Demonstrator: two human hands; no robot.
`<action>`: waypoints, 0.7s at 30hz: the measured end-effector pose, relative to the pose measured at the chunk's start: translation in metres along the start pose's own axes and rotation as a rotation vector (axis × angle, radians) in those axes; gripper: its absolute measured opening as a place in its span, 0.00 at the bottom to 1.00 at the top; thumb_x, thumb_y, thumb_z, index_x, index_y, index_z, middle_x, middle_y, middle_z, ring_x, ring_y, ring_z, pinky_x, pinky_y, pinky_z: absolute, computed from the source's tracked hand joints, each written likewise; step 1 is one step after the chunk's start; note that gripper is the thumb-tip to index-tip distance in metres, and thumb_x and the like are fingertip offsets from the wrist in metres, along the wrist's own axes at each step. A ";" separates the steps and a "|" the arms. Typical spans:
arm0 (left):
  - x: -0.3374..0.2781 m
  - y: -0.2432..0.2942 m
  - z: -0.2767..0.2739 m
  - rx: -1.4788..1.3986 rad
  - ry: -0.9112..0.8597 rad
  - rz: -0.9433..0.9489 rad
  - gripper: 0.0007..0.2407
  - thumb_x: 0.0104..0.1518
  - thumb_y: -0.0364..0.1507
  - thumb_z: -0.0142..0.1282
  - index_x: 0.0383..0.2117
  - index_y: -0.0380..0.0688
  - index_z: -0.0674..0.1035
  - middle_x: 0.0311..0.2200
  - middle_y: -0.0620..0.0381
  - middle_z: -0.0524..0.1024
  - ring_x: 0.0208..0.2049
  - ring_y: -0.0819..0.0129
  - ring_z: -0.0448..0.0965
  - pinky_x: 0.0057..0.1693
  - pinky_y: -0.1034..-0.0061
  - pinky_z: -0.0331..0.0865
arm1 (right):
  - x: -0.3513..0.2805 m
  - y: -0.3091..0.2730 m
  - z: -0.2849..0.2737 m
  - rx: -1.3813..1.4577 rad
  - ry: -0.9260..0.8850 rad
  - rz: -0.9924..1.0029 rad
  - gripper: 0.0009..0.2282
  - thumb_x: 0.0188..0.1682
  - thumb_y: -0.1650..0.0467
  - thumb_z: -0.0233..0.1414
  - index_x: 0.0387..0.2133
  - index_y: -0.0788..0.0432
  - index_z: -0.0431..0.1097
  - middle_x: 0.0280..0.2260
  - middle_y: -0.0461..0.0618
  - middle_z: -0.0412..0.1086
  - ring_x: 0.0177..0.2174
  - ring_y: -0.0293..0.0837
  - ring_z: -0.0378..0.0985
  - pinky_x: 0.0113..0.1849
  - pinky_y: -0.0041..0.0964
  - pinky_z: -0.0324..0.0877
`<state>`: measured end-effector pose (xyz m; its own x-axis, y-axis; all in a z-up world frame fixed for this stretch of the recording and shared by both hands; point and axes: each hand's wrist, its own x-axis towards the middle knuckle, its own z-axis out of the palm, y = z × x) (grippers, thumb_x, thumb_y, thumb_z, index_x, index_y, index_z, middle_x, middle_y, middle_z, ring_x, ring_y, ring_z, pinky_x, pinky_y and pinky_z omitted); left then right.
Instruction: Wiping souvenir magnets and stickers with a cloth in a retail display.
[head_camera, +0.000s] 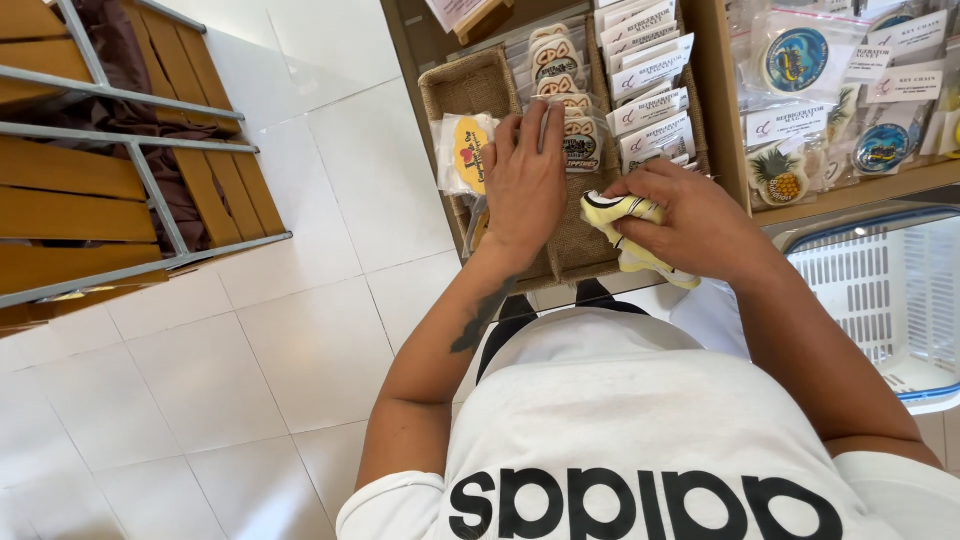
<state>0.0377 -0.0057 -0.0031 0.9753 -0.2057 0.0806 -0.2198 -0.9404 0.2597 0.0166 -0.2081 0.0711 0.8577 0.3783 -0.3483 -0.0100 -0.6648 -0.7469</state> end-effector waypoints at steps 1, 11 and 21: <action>0.003 -0.001 0.006 -0.001 -0.003 0.004 0.22 0.59 0.26 0.60 0.62 0.45 0.70 0.59 0.47 0.68 0.58 0.48 0.68 0.50 0.60 0.68 | 0.001 0.002 0.000 0.002 0.002 0.004 0.16 0.43 0.71 0.62 0.46 0.58 0.78 0.44 0.66 0.74 0.46 0.70 0.77 0.47 0.59 0.70; 0.007 -0.007 0.004 0.036 0.158 0.093 0.09 0.56 0.22 0.59 0.41 0.52 0.79 0.45 0.57 0.73 0.51 0.58 0.71 0.50 0.64 0.59 | 0.004 0.004 0.000 -0.003 -0.034 0.016 0.16 0.44 0.70 0.62 0.47 0.56 0.77 0.45 0.64 0.74 0.46 0.69 0.77 0.47 0.60 0.70; -0.006 -0.003 -0.036 -0.159 0.094 0.157 0.03 0.65 0.31 0.49 0.34 0.50 0.74 0.28 0.52 0.82 0.37 0.59 0.83 0.45 0.69 0.64 | 0.000 0.003 -0.008 0.169 0.057 -0.115 0.15 0.42 0.77 0.62 0.44 0.60 0.79 0.39 0.63 0.75 0.45 0.65 0.78 0.50 0.56 0.69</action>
<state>0.0313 0.0082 0.0304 0.9240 -0.3132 0.2194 -0.3770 -0.8426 0.3847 0.0203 -0.2157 0.0734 0.8858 0.4052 -0.2262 0.0075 -0.4999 -0.8661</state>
